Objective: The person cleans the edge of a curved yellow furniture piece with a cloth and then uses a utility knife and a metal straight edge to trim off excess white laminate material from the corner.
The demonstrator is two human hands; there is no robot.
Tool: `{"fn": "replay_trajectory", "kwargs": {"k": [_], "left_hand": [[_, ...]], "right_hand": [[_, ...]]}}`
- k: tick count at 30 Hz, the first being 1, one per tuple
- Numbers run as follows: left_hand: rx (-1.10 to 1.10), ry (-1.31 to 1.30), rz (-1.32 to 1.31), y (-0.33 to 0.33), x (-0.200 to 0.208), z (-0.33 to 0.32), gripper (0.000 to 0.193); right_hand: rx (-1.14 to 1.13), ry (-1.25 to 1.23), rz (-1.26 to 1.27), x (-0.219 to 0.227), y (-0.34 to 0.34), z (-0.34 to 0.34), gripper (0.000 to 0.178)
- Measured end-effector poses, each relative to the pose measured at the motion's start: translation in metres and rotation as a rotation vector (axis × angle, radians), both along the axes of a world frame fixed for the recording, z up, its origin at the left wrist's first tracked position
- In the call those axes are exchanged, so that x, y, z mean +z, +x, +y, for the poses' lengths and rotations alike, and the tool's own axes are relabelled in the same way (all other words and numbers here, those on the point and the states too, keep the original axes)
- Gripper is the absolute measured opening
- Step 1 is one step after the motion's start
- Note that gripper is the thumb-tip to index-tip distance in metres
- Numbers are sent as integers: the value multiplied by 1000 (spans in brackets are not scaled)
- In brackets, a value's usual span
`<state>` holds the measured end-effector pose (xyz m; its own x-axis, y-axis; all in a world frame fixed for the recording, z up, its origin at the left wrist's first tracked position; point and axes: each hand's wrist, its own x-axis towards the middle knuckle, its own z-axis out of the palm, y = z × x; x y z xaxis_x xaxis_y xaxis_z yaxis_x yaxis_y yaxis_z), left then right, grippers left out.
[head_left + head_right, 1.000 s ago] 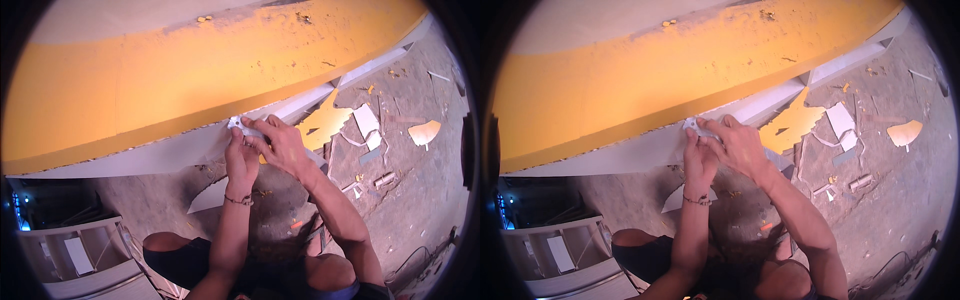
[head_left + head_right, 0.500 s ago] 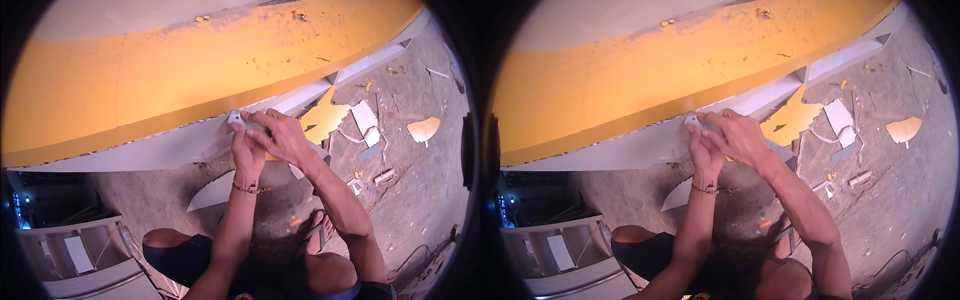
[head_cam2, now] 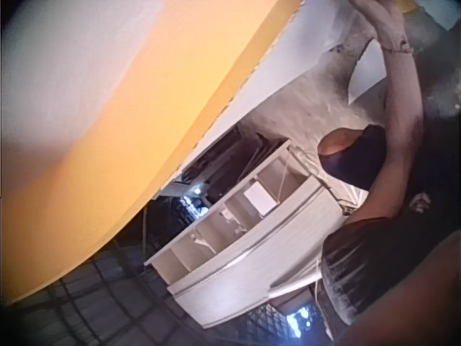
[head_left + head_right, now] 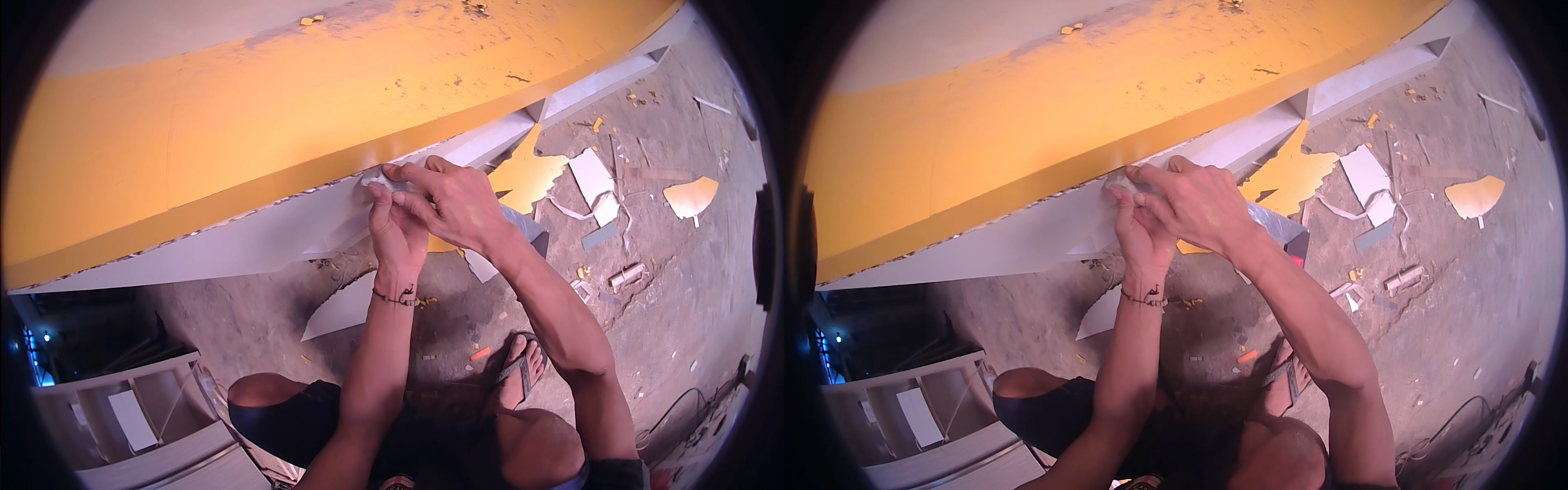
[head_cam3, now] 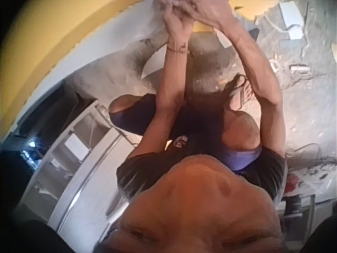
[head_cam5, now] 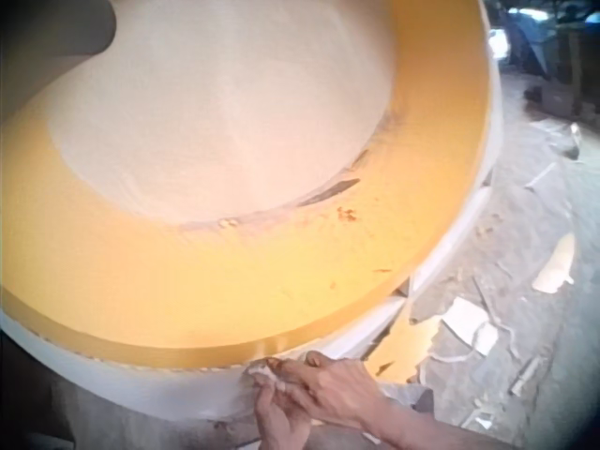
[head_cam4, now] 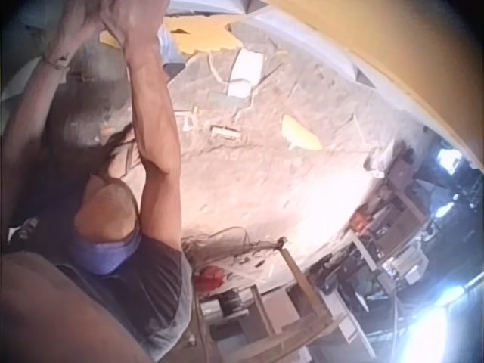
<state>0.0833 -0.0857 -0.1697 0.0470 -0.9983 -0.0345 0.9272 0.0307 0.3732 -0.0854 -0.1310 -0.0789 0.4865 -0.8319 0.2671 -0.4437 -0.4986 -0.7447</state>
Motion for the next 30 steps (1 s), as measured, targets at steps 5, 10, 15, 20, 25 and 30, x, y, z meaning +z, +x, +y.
{"fn": "replay_trajectory", "kwargs": {"k": [5,10,15,20,25,30], "left_hand": [[116,181,-320,-34,32,2,41],[114,143,-356,-28,23,4,47],[48,125,-278,-30,25,8,52],[92,176,-277,-27,24,10,58],[98,110,-333,-28,20,7,38],[118,148,-308,-32,21,-1,50]], "right_hand": [[-54,7,-24,-12,-18,12,38],[-21,27,20,-10,-17,12,40],[-6,61,-131,-12,-17,15,40],[-18,71,-117,-19,-7,13,40],[16,32,-51,-17,-13,0,39],[12,-21,-10,-20,-11,-4,40]]}}
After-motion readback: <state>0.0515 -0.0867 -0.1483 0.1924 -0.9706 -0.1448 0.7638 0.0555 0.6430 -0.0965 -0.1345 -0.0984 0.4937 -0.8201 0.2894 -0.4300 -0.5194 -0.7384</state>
